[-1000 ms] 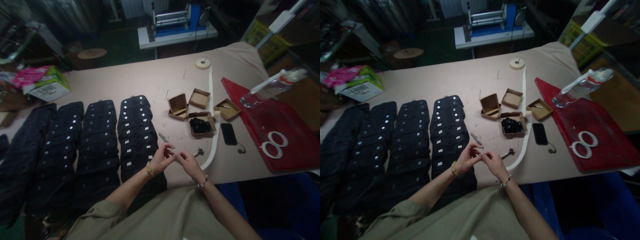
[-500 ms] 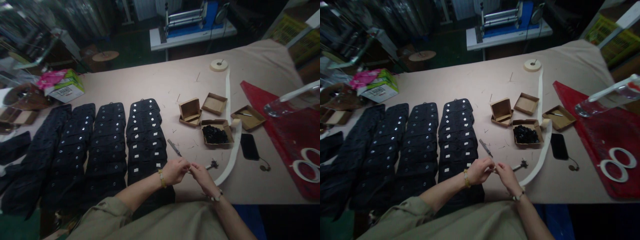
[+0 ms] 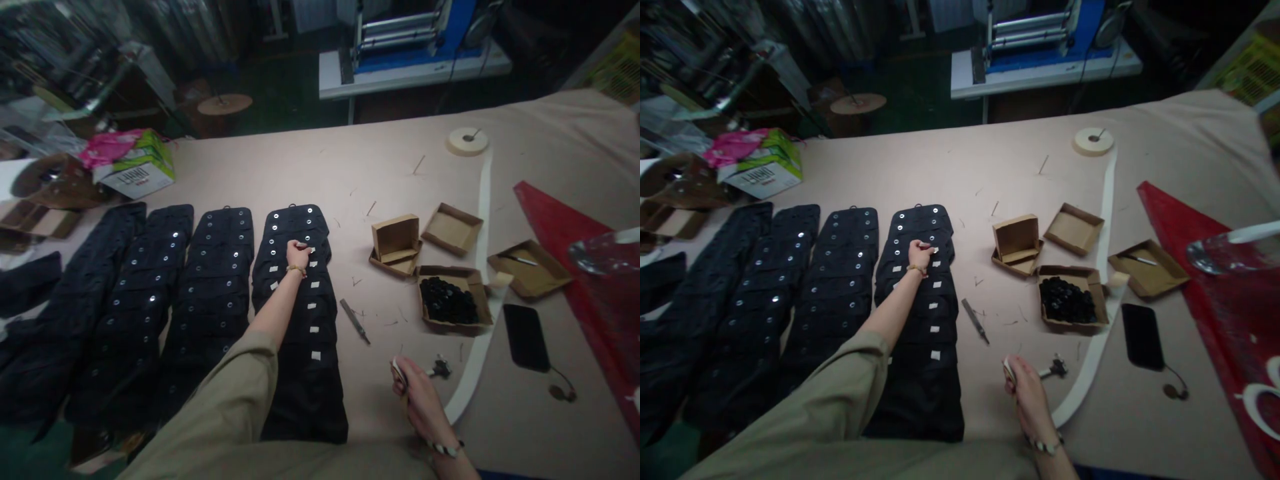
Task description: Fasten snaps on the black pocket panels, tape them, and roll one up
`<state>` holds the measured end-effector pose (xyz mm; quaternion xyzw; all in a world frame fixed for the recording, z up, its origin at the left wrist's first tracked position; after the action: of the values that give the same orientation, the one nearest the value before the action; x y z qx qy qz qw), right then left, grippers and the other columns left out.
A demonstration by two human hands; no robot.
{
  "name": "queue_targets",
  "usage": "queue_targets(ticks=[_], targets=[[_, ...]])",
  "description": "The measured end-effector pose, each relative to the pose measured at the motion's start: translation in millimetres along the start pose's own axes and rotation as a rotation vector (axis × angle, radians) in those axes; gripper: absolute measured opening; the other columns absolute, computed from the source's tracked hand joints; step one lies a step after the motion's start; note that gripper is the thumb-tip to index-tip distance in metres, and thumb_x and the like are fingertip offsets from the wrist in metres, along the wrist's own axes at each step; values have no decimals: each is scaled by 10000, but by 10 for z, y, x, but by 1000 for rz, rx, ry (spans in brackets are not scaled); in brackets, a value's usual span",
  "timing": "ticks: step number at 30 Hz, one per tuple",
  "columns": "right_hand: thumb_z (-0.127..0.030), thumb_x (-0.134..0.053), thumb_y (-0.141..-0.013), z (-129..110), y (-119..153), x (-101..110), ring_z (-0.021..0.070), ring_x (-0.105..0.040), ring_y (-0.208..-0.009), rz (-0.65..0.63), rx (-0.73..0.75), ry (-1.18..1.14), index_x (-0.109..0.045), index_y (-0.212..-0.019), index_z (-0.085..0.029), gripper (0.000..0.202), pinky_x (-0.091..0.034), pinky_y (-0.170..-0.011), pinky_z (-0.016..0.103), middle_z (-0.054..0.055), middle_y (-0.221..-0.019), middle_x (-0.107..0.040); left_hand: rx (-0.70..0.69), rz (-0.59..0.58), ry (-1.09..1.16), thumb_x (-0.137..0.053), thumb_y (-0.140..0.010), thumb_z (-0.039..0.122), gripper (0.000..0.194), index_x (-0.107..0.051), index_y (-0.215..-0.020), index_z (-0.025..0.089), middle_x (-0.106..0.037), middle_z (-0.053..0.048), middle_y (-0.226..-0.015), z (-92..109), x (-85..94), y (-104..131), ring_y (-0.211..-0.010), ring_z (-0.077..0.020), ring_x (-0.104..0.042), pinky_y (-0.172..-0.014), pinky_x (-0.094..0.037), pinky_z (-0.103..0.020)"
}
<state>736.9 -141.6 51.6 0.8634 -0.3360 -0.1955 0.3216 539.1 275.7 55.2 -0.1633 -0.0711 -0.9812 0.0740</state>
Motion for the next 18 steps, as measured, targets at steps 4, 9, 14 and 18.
queue_targets(ticks=[4, 9, 14, 18], targets=[[-562, -834, -577, 22, -21, 25, 103, -335, -566, -6, -5, -9, -537, -633, -184, 484, -307, -480, 224, -30, -618, -437, -33, 44, -156, -694, -686, 37, 318, -511, -873, 216, -636, -6, -862, -58, -27, 51, -866, -187, -624, -911, -466, -348], [-565, -821, -606, -35, -19, 26, 108, -336, -565, -17, 12, -10, -565, -657, -184, 462, -313, -477, 232, -24, -625, -435, -138, 61, -255, -674, -762, 108, 264, -603, -987, 227, -635, -77, -1181, 43, -48, 116, -1145, -233, -574, -1020, -417, -346], [-551, -808, -619, -5, -3, 64, 119, -363, -573, -15, 13, 14, -586, -680, -187, 431, -322, -470, 239, -13, -641, -443, -27, 148, -234, -546, -900, 240, 176, -660, -1013, 167, -698, -87, -1022, -110, 450, -161, -952, -190, -655, -899, -498, -297], [-546, -825, -589, 42, -13, 86, 115, -366, -575, -12, -7, 16, -586, -672, -187, 440, -329, -475, 235, -12, -645, -456, 111, 179, -210, -533, -881, 230, 208, -678, -995, 132, -709, -77, -872, -367, 955, -346, -708, -142, -657, -671, -511, -236]])
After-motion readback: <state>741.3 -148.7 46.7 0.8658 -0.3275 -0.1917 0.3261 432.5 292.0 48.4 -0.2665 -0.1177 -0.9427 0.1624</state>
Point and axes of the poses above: each hand's wrist, its own y-axis away from the middle knuckle, its own x-axis out of the back of the hand, z = x × y, the point moved 8 cm from there along -y, towards the middle knuckle
